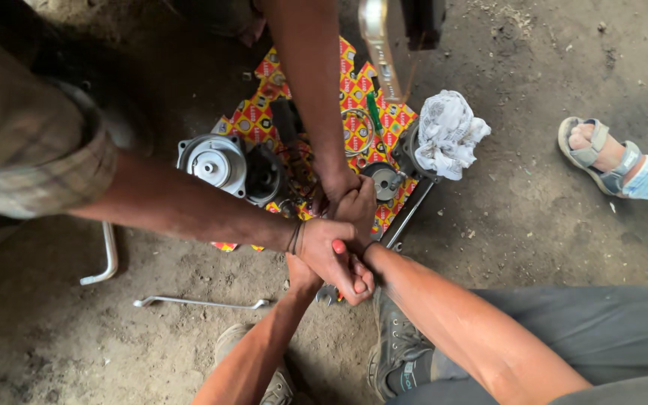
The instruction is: The person assembles mechanical parts on the ground, using a screwdriver and pliers to fit components together. They handle cylindrical housings, seals, and small metal pieces, occasionally wiping parts with a cloth.
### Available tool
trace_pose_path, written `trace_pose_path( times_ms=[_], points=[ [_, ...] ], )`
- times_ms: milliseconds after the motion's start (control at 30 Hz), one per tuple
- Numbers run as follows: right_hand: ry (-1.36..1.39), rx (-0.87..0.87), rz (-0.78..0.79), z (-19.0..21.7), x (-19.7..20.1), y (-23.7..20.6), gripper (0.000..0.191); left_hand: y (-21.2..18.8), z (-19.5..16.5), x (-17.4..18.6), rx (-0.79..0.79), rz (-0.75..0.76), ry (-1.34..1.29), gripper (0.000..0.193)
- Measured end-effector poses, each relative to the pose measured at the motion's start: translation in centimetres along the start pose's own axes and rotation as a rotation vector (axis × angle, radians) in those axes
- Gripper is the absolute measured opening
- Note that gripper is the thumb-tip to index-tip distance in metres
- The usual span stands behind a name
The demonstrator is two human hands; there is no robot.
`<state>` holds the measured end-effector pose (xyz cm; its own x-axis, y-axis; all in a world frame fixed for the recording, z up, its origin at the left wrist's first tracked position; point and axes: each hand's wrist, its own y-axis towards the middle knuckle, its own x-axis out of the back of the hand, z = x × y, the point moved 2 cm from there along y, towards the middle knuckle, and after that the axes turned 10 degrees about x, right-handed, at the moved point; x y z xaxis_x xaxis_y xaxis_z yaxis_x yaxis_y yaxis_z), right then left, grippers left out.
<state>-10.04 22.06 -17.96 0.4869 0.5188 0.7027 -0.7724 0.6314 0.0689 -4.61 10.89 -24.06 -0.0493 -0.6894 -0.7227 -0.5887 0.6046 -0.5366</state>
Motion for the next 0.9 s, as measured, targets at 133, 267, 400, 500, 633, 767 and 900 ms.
trace_pose_path(
  times_ms=[133, 267, 400, 500, 633, 767, 900],
  points=[
    [0.038, -0.031, 0.007, 0.1, 0.1, -0.1, 0.038, -0.2, 0.6, -0.1, -0.025, 0.051, -0.105, 0.020],
    [0.027, 0.009, 0.001, 0.3, 0.3, -0.2, 0.038, -0.5, -0.3, -1.1, 0.334, 0.013, -0.102, 0.019],
    [0.010, 0.028, -0.005, 0.5, 0.6, -0.3, 0.036, 0.0, -3.2, -4.3, 1.719, -0.052, -0.739, 0.029],
    [0.037, 0.012, 0.011, 0.2, 0.7, -0.3, 0.036, 0.9, -5.5, -5.5, 2.084, -0.186, -0.832, 0.039],
    [0.027, 0.012, 0.010, -0.3, 0.7, -0.1, 0.034, 0.7, -4.3, -4.0, 1.798, -0.105, -0.664, 0.045],
    [0.000, 0.045, 0.019, -0.5, 0.6, 0.1, 0.036, -0.1, -1.7, -1.5, 0.512, 0.017, -0.429, 0.038],
    [-0.019, -0.033, 0.022, -0.5, 0.5, -0.1, 0.037, 0.7, -2.3, -2.2, 1.211, 0.108, -0.588, 0.050]
  ],
)
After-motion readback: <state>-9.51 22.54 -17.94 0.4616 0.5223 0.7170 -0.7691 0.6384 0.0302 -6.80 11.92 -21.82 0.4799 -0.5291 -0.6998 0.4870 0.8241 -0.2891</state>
